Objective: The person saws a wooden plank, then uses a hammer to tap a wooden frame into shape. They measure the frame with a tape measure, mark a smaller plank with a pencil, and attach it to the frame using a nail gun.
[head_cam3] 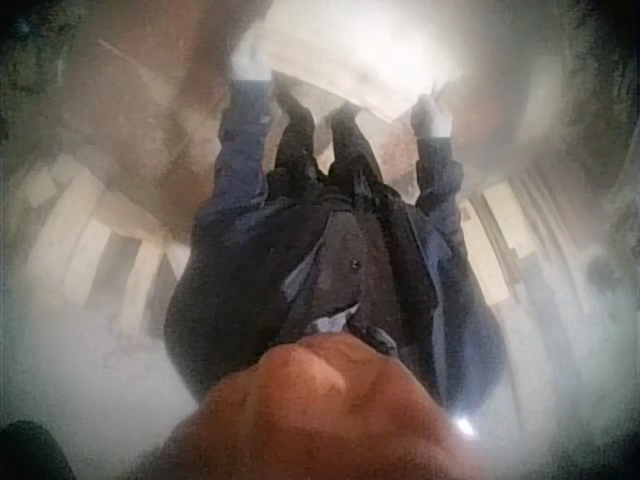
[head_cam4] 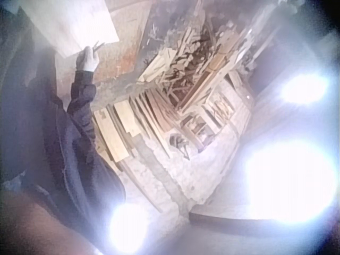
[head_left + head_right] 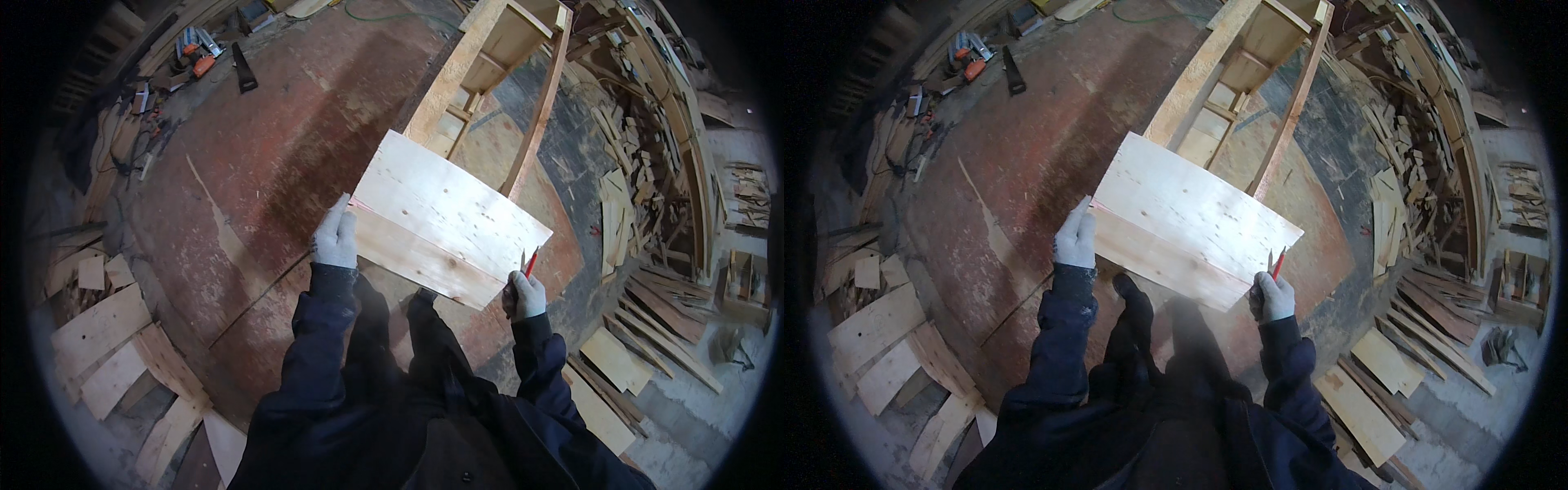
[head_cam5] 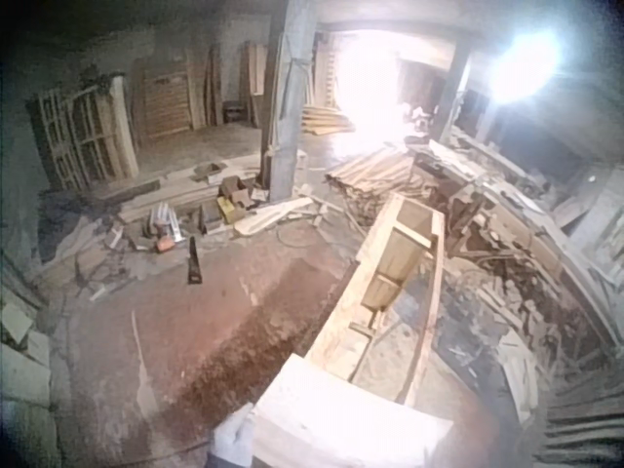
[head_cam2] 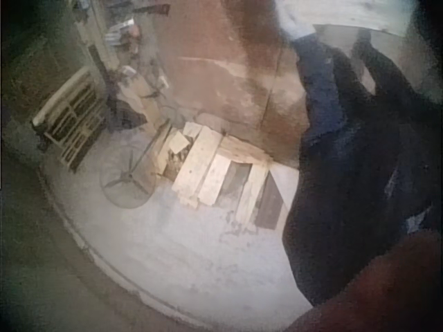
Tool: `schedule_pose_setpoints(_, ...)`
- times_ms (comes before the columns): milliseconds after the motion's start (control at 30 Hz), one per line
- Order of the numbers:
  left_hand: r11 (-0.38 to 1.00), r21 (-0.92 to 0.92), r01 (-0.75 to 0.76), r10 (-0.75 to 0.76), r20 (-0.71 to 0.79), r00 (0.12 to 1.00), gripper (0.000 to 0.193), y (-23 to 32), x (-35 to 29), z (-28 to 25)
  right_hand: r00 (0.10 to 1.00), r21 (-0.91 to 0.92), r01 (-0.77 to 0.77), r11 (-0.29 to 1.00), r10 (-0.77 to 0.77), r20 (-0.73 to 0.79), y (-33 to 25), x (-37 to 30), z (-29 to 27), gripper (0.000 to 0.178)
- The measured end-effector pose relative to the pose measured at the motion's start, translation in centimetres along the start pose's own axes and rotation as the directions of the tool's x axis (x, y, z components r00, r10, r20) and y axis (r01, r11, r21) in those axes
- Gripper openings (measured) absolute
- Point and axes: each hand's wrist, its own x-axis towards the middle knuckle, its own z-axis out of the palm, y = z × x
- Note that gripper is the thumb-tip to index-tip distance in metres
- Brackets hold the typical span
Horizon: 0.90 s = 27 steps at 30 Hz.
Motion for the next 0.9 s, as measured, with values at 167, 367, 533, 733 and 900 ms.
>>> schedule_pose_setpoints(167, 0.999, -0.033, -0.002, 0.000, -0.055, 0.998, 0.044, 1.3, 0.8, -1.9, 1.000, 0.062, 0.003, 0.998, -0.002, -0.012, 0.5, 0.4, -1.8, 0.022)
schedule_pose_setpoints(367, 0.919, 0.289, -0.267, 0.262, 0.055, 0.963, 0.038, 5.9, 0.2, -1.2, 0.994, 0.231, -0.096, 0.968, 0.106, -0.034, 2.5, 0.6, -4.2, 0.025)
schedule_pose_setpoints(533, 0.777, 0.408, -0.480, 0.385, 0.296, 0.874, 0.037, 7.6, 0.2, 4.4, 0.998, 0.232, -0.067, 0.970, 0.068, 0.006, 4.1, -0.7, -3.9, 0.027)
schedule_pose_setpoints(733, 0.706, 0.521, -0.479, 0.394, 0.273, 0.878, 0.039, 5.8, 3.8, 4.9, 0.999, 0.141, -0.027, 0.990, 0.022, 0.039, 4.9, -2.5, -0.9, 0.032)
schedule_pose_setpoints(900, 0.922, 0.363, -0.135, 0.089, 0.142, 0.986, 0.044, 3.5, 4.5, 1.7, 0.996, 0.196, -0.048, 0.979, 0.033, 0.080, 5.4, -3.3, 1.0, 0.024)
